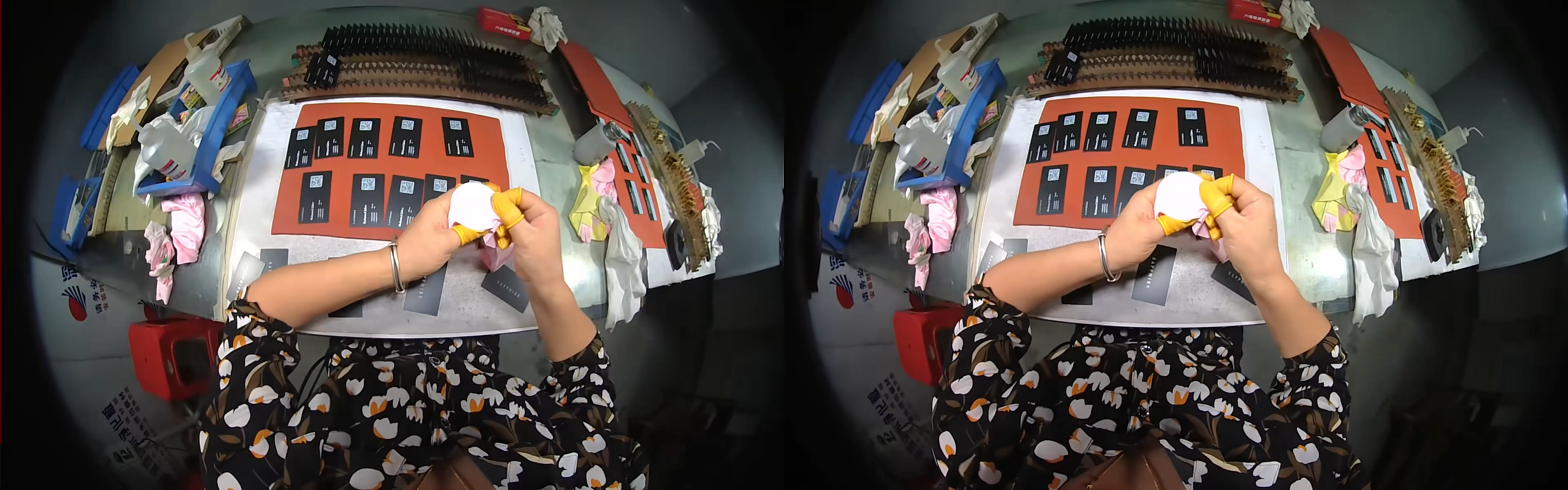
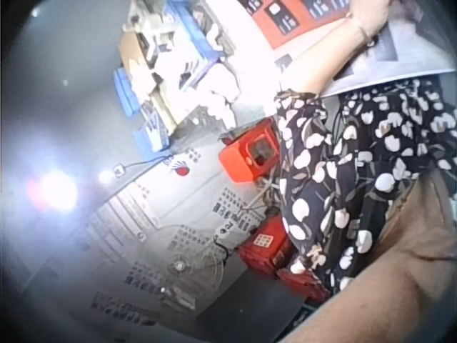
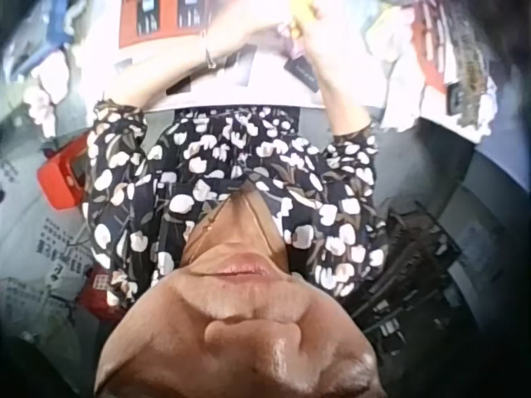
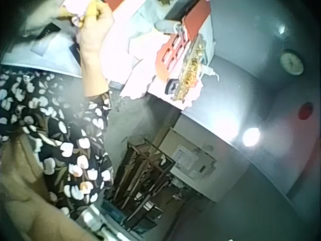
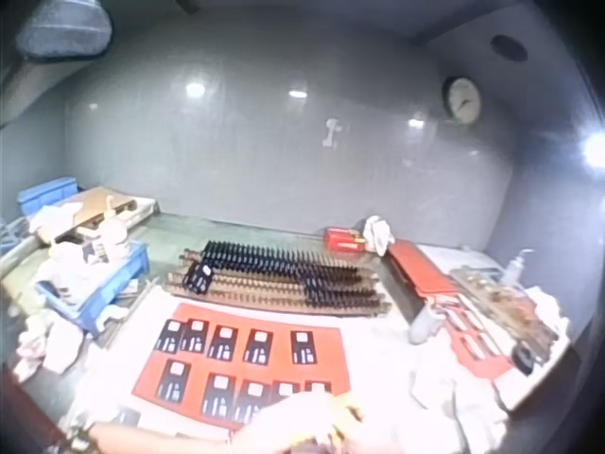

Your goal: The person wipes the surface of several small black cards arranged on a red mat using a yellow sponge and a pink cloth. They handle the cards one by one, wiping them thoroughly before moving to the next card in the sequence.

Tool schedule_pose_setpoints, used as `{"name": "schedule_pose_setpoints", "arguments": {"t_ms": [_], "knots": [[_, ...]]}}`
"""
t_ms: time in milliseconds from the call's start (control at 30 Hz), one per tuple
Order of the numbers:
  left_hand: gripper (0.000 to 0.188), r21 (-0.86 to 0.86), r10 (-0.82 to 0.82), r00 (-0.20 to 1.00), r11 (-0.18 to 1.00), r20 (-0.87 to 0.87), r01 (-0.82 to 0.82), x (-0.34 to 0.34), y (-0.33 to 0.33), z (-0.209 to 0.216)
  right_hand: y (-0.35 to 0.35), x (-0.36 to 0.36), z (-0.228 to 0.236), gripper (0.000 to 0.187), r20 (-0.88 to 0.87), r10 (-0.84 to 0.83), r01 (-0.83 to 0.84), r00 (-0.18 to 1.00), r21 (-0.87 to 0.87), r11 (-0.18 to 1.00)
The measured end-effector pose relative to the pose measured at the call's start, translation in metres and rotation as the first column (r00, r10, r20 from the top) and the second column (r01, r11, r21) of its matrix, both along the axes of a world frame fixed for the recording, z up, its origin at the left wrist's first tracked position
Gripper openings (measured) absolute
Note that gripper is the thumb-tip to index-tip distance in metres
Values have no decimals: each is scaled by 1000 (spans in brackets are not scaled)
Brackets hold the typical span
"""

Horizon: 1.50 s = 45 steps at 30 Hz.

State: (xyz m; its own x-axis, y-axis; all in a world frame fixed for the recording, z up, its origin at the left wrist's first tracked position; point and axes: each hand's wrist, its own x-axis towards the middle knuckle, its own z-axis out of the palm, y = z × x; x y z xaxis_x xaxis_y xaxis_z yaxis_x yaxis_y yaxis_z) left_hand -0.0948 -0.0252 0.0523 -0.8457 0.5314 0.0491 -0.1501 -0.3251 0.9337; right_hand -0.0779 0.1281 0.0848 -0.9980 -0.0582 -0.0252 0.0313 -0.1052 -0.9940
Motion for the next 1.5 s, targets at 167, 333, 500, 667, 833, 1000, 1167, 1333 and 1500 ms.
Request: {"name": "schedule_pose_setpoints", "arguments": {"t_ms": [167,333,500,667,833,1000,1167,1333,1500], "knots": [[29,-130,141,924,972,-355,-198,-11,-7,-13,9,-2,-9,19,-426,25,193,904,462,866],[28,-278,-192,969,950,-157,143,-6,-13,15,18,-1,-9,70,-75,453,-419,888,271,867],[19,-475,-254,918,876,-303,86,-10,-7,4,11,10,-27,66,-59,395,-396,917,-24,918],[16,-42,-172,937,980,302,194,17,-3,1,-6,16,-24,58,-142,311,-336,940,-217,916],[26,-418,-66,983,908,-172,-12,14,-5,-15,4,-8,-18,39,-190,172,-246,967,-508,826],[68,-302,-93,398,809,-913,-504,14,-31,6,47,-13,-13,33,276,530,-414,802,-383,826],[54,-379,-326,214,878,-921,-291,9,-21,-12,44,7,-35,25,620,582,-558,526,-264,787],[50,-420,-235,497,856,-835,-301,-4,-10,-15,36,-6,-13,18,559,628,-486,541,-402,776],[37,-372,112,811,847,-574,-380,-19,23,-40,5,-9,-20,10,-386,469,329,795,923,201]]}}
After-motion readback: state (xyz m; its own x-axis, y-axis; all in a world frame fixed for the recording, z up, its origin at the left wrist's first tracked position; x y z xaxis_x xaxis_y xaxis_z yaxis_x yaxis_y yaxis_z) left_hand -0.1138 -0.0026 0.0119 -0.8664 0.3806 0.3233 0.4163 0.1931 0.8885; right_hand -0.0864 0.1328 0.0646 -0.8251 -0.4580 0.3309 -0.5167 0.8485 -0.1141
